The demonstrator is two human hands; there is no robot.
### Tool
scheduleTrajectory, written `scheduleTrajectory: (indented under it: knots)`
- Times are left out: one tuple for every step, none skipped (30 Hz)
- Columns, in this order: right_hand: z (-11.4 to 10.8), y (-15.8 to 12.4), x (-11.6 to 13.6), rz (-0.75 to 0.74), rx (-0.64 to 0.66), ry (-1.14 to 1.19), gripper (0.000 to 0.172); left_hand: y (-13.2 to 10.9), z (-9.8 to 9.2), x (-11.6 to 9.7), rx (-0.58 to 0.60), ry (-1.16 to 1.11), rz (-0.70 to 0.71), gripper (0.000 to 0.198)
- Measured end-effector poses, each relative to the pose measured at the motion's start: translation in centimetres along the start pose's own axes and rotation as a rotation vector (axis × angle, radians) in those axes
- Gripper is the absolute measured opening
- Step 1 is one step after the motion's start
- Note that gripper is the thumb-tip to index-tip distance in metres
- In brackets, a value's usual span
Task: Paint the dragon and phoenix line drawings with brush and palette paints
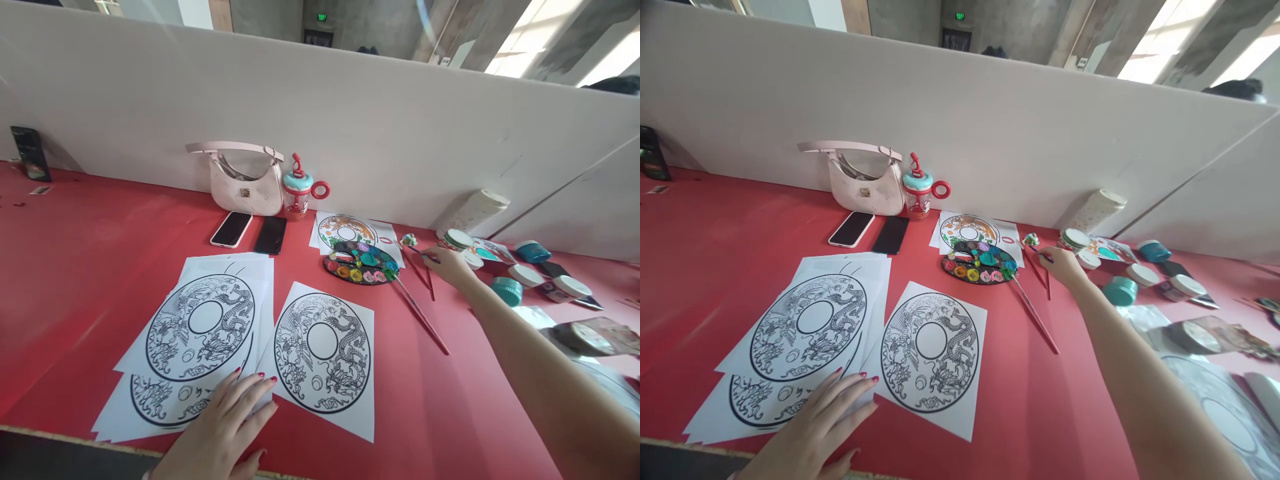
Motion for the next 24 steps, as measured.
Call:
scheduleTrajectory:
  knots:
    - [0.5, 0.0, -0.2, 0.024, 0.051, 0.028, 0.016, 0.0, 0.1, 0.0, 0.000, 0.000, -0.001, 0.037]
    - [0.8, 0.1, -0.5, 0.054, 0.091, 0.063, 0.016, 0.0, 0.1, 0.0, 0.002, -0.001, 0.000, 0.037]
    - [0.9, 0.1, -0.8, 0.082, 0.111, 0.095, 0.016, 0.0, 0.1, 0.0, 0.000, -0.002, 0.000, 0.037]
    - [0.8, 0.0, -0.9, 0.104, 0.104, 0.129, 0.017, 0.0, 0.1, 0.0, -0.001, -0.004, 0.001, 0.037]
    - [0.5, -0.1, -1.0, 0.123, 0.085, 0.166, 0.017, -0.1, 0.1, -0.1, -0.002, -0.007, 0.002, 0.037]
    - [0.2, -0.3, -1.1, 0.139, 0.059, 0.208, 0.016, -0.1, 0.0, -0.1, -0.004, -0.010, 0.002, 0.037]
    - [-0.1, -0.6, -1.0, 0.153, 0.032, 0.256, 0.015, -0.1, -0.1, -0.1, -0.009, -0.014, 0.000, 0.037]
    - [-0.3, -1.1, -0.9, 0.165, 0.007, 0.309, 0.014, -0.1, -0.1, -0.1, -0.013, -0.017, -0.002, 0.037]
    - [-0.5, -1.7, -0.8, 0.175, -0.012, 0.365, 0.015, -0.1, -0.2, -0.1, -0.018, -0.019, -0.004, 0.037]
    - [-0.4, -2.5, -0.6, 0.182, -0.020, 0.422, 0.018, -0.1, -0.2, -0.1, -0.021, -0.020, -0.007, 0.037]
    - [-0.3, -3.4, -0.3, 0.180, -0.024, 0.474, 0.020, -0.1, -0.3, -0.1, -0.025, -0.019, -0.009, 0.037]
    - [-0.2, -4.4, 0.1, 0.174, -0.019, 0.515, 0.022, -0.1, -0.2, -0.1, -0.026, -0.015, -0.011, 0.037]
    - [0.0, -5.5, 0.5, 0.165, -0.015, 0.542, 0.024, -0.2, -0.2, -0.1, -0.026, -0.008, -0.010, 0.038]
    - [0.1, -6.6, 0.8, 0.158, -0.029, 0.554, 0.025, -0.2, -0.1, -0.1, -0.024, 0.000, -0.010, 0.039]
    - [0.1, -7.8, 1.1, 0.152, -0.055, 0.553, 0.026, -0.2, 0.0, -0.1, -0.021, 0.009, -0.010, 0.039]
    - [0.0, -8.9, 1.3, 0.148, -0.094, 0.540, 0.026, -0.2, 0.1, -0.1, -0.017, 0.017, -0.011, 0.040]
    - [-0.2, -9.9, 1.5, 0.144, -0.142, 0.514, 0.026, -0.2, 0.2, -0.1, -0.009, 0.021, -0.011, 0.040]
    - [-0.3, -10.8, 1.8, 0.136, -0.177, 0.482, 0.028, -0.3, 0.3, -0.1, -0.001, 0.024, -0.012, 0.041]
    - [-0.3, -11.4, 2.2, 0.127, -0.194, 0.448, 0.030, -0.3, 0.4, 0.0, 0.009, 0.023, -0.014, 0.041]
    - [-0.2, -11.9, 2.6, 0.119, -0.204, 0.414, 0.033, -0.4, 0.5, 0.0, 0.020, 0.019, -0.018, 0.042]
    - [-0.1, -12.1, 3.0, 0.109, -0.209, 0.380, 0.034, -0.4, 0.6, 0.0, 0.031, 0.013, -0.021, 0.042]
    - [0.0, -12.1, 3.4, 0.100, -0.209, 0.348, 0.036, -0.4, 0.7, 0.0, 0.043, 0.006, -0.024, 0.042]
    - [0.0, -12.0, 3.8, 0.091, -0.209, 0.318, 0.037, -0.4, 0.8, 0.1, 0.053, -0.002, -0.027, 0.042]
    - [0.0, -11.8, 4.2, 0.083, -0.207, 0.290, 0.038, -0.4, 0.9, 0.1, 0.060, -0.012, -0.031, 0.042]
Point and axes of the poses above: each hand's wrist, its own y-axis towards the middle knuckle, its own z-axis out of the palm, x = y × z, the point moved 9 cm from there along y, towards the middle knuckle, and after that the axes turned 5 degrees about x, right-handed, at the moved point
